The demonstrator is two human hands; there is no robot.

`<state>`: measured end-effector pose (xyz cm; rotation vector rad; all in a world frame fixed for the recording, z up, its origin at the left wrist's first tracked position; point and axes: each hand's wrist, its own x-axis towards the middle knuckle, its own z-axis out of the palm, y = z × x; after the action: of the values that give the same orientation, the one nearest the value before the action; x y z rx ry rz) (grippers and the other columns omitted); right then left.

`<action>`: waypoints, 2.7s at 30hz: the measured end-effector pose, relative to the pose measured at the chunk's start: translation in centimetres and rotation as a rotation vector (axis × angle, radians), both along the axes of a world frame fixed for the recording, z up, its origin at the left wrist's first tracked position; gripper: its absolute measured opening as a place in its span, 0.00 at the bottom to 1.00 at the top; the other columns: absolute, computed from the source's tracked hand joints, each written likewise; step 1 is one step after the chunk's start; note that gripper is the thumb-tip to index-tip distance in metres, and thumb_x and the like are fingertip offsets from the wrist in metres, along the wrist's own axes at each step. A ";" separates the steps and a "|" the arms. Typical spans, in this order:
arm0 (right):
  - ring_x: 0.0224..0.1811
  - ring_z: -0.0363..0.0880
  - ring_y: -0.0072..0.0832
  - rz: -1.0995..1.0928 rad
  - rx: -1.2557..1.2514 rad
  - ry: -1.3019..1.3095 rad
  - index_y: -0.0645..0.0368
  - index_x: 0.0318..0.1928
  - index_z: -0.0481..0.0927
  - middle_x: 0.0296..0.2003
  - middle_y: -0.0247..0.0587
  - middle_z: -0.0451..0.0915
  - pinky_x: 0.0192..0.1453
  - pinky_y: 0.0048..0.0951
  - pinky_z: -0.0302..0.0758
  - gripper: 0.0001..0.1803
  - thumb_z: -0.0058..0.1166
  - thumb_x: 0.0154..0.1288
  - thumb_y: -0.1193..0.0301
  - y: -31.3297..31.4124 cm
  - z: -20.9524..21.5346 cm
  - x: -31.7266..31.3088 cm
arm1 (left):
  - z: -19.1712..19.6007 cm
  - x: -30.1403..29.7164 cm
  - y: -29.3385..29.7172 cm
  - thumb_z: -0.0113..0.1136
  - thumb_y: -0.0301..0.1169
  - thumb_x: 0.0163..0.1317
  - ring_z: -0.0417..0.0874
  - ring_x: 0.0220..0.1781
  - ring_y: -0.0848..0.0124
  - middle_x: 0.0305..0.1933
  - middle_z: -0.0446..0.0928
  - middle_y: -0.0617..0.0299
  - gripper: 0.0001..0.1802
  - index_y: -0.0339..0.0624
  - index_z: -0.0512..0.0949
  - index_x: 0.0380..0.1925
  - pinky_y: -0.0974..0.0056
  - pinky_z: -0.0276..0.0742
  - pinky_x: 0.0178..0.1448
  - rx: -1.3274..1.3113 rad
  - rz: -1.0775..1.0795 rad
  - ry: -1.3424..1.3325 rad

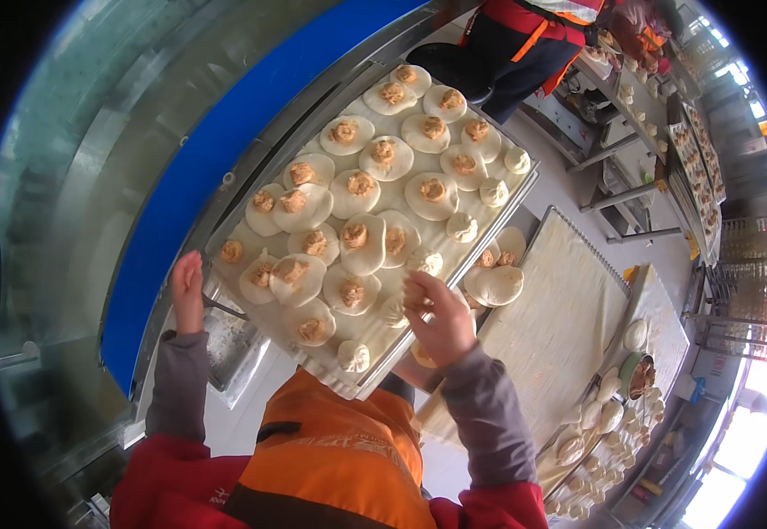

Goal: The person assembles dumplings by hand on a production line. They pick up dough discs from a conveyor, place filling on them, fold and seal the dough, then place the finished dumplings onto trays. The person also moves trays of completed dumplings to a rack.

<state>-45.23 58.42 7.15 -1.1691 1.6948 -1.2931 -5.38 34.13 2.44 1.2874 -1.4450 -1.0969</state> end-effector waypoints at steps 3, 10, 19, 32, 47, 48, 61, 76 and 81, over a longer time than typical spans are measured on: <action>0.42 0.84 0.28 0.064 -0.039 0.280 0.62 0.60 0.75 0.46 0.41 0.81 0.45 0.29 0.81 0.26 0.60 0.59 0.85 -6.4 1.2 2.7 | -3.2 1.1 -4.1 0.51 0.23 0.73 0.74 0.68 0.66 0.65 0.73 0.55 0.20 0.38 0.70 0.63 0.62 0.70 0.69 0.002 -0.022 -0.083; 0.45 0.84 0.25 -0.298 0.065 0.302 0.58 0.56 0.79 0.47 0.39 0.83 0.44 0.26 0.82 0.22 0.60 0.60 0.83 -2.0 -0.1 4.1 | -5.7 0.2 -10.1 0.56 0.29 0.72 0.80 0.57 0.60 0.56 0.78 0.52 0.16 0.43 0.76 0.58 0.57 0.76 0.58 -0.027 -0.388 -0.409; 0.51 0.82 0.25 -1.047 0.273 0.060 0.58 0.63 0.71 0.53 0.41 0.80 0.45 0.22 0.81 0.25 0.58 0.66 0.83 22.4 -6.6 9.2 | -4.0 0.1 -14.6 0.59 0.30 0.70 0.84 0.42 0.60 0.42 0.82 0.52 0.09 0.38 0.77 0.46 0.61 0.77 0.47 -0.160 -0.597 -0.734; 0.57 0.77 0.43 -0.733 0.438 0.649 0.56 0.57 0.81 0.53 0.46 0.82 0.60 0.43 0.75 0.27 0.70 0.55 0.68 22.0 -10.5 6.5 | -4.0 0.1 -15.6 0.61 0.35 0.71 0.82 0.39 0.66 0.37 0.82 0.55 0.13 0.35 0.77 0.44 0.62 0.76 0.45 -0.123 -0.668 -0.836; 0.37 0.82 0.47 -0.840 0.352 0.112 0.60 0.49 0.75 0.35 0.49 0.82 0.42 0.39 0.80 0.26 0.72 0.53 0.64 16.5 -9.2 7.5 | -3.7 -0.1 -16.3 0.62 0.25 0.65 0.76 0.31 0.74 0.30 0.76 0.63 0.06 0.39 0.75 0.39 0.66 0.73 0.37 0.043 -0.726 -0.818; 0.37 0.83 0.47 -0.840 0.265 0.067 0.60 0.49 0.76 0.35 0.50 0.82 0.42 0.38 0.80 0.26 0.72 0.53 0.64 15.4 -9.1 6.7 | -3.7 -0.1 -16.3 0.62 0.25 0.66 0.76 0.31 0.74 0.30 0.76 0.63 0.06 0.39 0.75 0.39 0.66 0.73 0.37 0.038 -0.732 -0.793; 0.35 0.83 0.40 -0.610 0.251 0.142 0.58 0.48 0.79 0.35 0.46 0.82 0.38 0.36 0.79 0.10 0.56 0.66 0.73 6.4 -8.4 9.9 | -0.6 -1.5 -15.1 0.56 0.26 0.69 0.75 0.38 0.81 0.37 0.76 0.67 0.04 0.39 0.73 0.41 0.72 0.72 0.40 0.382 -0.801 -0.464; 0.35 0.78 0.17 -1.064 -0.127 -0.974 0.58 0.45 0.80 0.35 0.26 0.81 0.41 0.24 0.77 0.16 0.44 0.81 0.61 3.8 -12.0 19.0 | -2.4 -2.5 -15.2 0.49 0.42 0.78 0.78 0.55 0.65 0.53 0.80 0.53 0.23 0.30 0.77 0.54 0.61 0.71 0.61 0.277 -0.802 -0.348; 0.42 0.76 0.15 -1.065 -0.025 -0.797 0.64 0.51 0.80 0.40 0.26 0.82 0.48 0.21 0.75 0.17 0.47 0.80 0.62 6.0 -9.9 17.4 | 1.3 -2.1 -10.5 0.50 0.42 0.77 0.77 0.50 0.67 0.49 0.79 0.54 0.24 0.26 0.74 0.55 0.62 0.72 0.58 0.259 -0.616 -0.314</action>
<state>-27.87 64.38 -2.75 0.4015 1.6296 -1.9963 -7.44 23.59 3.76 1.2603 -2.0730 -1.5728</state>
